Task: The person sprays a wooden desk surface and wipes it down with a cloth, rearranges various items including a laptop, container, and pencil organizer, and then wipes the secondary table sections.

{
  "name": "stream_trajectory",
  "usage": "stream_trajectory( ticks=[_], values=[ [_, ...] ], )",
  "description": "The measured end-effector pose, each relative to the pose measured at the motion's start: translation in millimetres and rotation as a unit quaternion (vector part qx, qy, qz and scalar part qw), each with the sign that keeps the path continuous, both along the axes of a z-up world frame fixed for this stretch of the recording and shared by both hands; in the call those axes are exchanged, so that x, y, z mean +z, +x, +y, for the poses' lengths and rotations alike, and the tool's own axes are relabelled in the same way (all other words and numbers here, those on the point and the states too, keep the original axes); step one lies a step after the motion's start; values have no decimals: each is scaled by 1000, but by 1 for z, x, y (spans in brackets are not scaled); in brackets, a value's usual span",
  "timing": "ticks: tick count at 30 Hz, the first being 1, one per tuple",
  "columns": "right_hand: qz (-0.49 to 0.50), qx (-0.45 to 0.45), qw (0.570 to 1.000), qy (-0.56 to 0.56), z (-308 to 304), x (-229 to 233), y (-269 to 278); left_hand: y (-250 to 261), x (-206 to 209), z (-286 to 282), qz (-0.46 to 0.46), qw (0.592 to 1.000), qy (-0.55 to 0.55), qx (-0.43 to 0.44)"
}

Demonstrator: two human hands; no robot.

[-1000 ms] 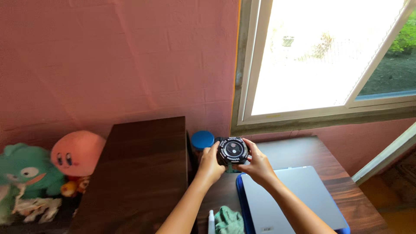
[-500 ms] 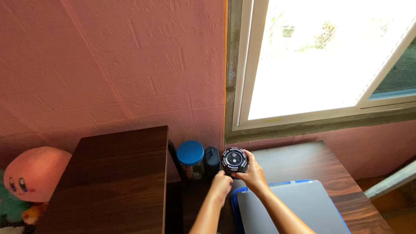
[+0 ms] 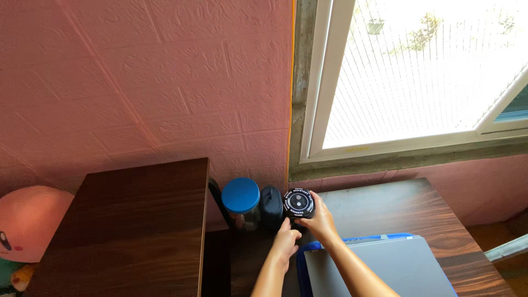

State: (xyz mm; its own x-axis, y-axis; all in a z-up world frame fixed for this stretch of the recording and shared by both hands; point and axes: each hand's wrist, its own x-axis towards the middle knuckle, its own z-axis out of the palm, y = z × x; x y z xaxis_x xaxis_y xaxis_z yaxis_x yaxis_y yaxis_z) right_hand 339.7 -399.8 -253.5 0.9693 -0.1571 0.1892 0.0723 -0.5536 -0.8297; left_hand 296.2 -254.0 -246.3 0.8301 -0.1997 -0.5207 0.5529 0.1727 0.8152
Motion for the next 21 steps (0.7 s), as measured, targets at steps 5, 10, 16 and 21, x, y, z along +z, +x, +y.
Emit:
stream_trajectory(
  ticks=[5,10,16,21],
  values=[
    [-7,4,1000,16,0,-14,-1,0,-6,0,15,1000,-5,12],
    [27,2,1000,6,0,-24,6,-9,8,-1,3,1000,-13,8],
    [32,19,999,-32,-5,-22,-4,-13,-17,-10,-62,973,220,-28],
    [5,26,995,-98,4,26,-52,-55,-11,-21,-201,889,406,-72]
  ],
)
